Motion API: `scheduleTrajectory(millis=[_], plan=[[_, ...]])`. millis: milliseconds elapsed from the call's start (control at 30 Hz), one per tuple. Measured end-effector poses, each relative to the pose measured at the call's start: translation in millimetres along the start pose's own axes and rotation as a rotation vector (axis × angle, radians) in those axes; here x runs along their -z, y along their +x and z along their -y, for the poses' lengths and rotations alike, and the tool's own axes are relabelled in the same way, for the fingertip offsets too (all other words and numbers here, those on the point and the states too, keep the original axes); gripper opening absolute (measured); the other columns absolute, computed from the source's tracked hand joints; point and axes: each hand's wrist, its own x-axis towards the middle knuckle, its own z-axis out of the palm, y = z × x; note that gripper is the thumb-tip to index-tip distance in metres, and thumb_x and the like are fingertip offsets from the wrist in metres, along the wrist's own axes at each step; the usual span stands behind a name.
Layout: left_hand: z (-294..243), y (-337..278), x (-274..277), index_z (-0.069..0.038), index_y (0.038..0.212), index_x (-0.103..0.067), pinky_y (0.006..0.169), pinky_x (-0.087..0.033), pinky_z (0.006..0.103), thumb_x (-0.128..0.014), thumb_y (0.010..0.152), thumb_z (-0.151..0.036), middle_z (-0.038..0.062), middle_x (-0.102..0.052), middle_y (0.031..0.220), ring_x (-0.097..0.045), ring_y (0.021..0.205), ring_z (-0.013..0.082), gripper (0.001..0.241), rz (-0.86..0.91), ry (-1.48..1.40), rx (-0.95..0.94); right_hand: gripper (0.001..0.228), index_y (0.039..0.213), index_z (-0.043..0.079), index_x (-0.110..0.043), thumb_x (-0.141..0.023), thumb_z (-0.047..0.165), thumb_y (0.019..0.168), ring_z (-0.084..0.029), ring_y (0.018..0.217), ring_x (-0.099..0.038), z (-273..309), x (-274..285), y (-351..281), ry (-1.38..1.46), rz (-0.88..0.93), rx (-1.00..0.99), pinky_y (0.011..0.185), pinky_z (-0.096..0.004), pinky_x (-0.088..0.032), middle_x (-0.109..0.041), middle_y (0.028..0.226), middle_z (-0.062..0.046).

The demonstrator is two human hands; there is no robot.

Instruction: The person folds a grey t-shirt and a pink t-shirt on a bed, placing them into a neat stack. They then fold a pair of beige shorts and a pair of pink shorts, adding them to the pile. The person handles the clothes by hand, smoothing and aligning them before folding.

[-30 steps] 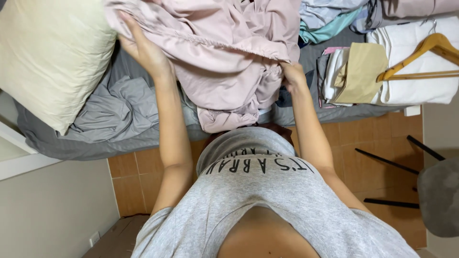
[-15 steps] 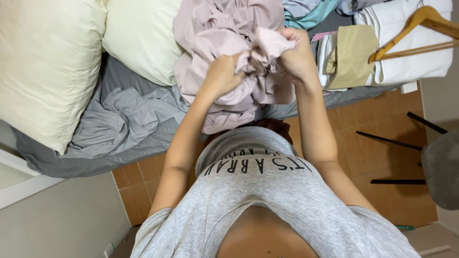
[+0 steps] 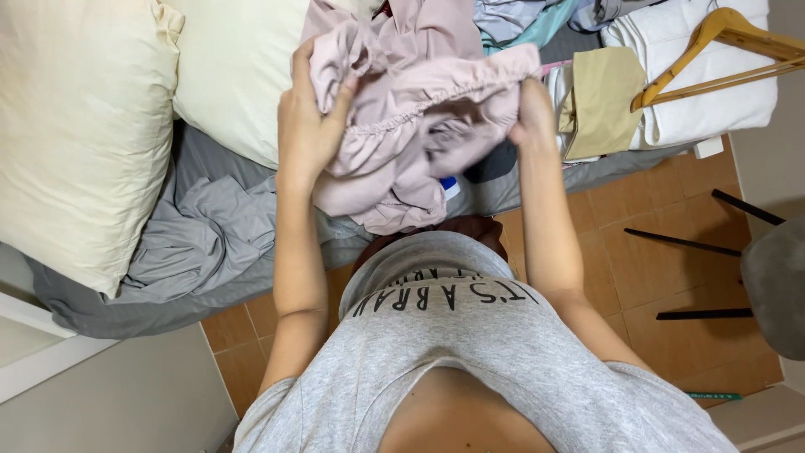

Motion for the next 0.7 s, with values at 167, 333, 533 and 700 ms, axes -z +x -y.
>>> scheduleTrajectory(millis=[167, 333, 533, 700], plan=[[13, -16, -74, 0.005, 0.144, -0.039, 0.075, -0.056, 0.0466, -0.08, 0.082, -0.054, 0.026, -0.07, 0.09, -0.071, 0.078, 0.0358, 0.095, 0.268, 0.169, -0.222, 0.016, 0.108, -0.002, -0.071, -0.06, 0.0, 0.097, -0.016, 0.08, -0.07, 36, -82, -78, -0.406, 0.295, 0.106, 0.069, -0.03, -0.055, -0.074, 0.095, -0.009], [71, -15, -122, -0.006, 0.116, -0.072, 0.085, -0.057, 0.0483, -0.071, 0.095, -0.03, 0.021, -0.075, 0.105, -0.072, 0.092, 0.0408, 0.032, 0.382, 0.316, -0.304, 0.023, 0.102, -0.001, -0.074, -0.066, -0.002, 0.081, -0.011, 0.08, -0.061, 31, -97, -83, -1.073, 0.581, 0.326, 0.069, -0.027, -0.047, -0.07, 0.091, -0.008], [38, 5, -24, 0.004, 0.098, -0.075, 0.061, -0.046, 0.0287, -0.067, 0.094, -0.007, 0.007, -0.071, 0.075, -0.061, 0.066, 0.0102, 0.014, -0.12, -0.38, -0.11, 0.021, 0.097, -0.001, -0.069, -0.077, 0.005, 0.078, -0.017, 0.074, -0.066, -1, -2, -14, -1.246, 0.163, 0.493, 0.068, -0.031, -0.052, -0.072, 0.083, -0.013], [33, 8, -9, 0.006, 0.094, -0.068, 0.063, -0.043, 0.0259, -0.065, 0.097, -0.002, 0.001, -0.062, 0.072, -0.051, 0.069, 0.0061, 0.009, -0.337, -0.325, -0.254, 0.015, 0.094, -0.002, -0.068, -0.071, -0.002, 0.079, -0.029, 0.077, -0.067, -17, -7, -14, -1.309, 0.003, 0.969, 0.07, -0.038, -0.054, -0.067, 0.087, -0.018]])
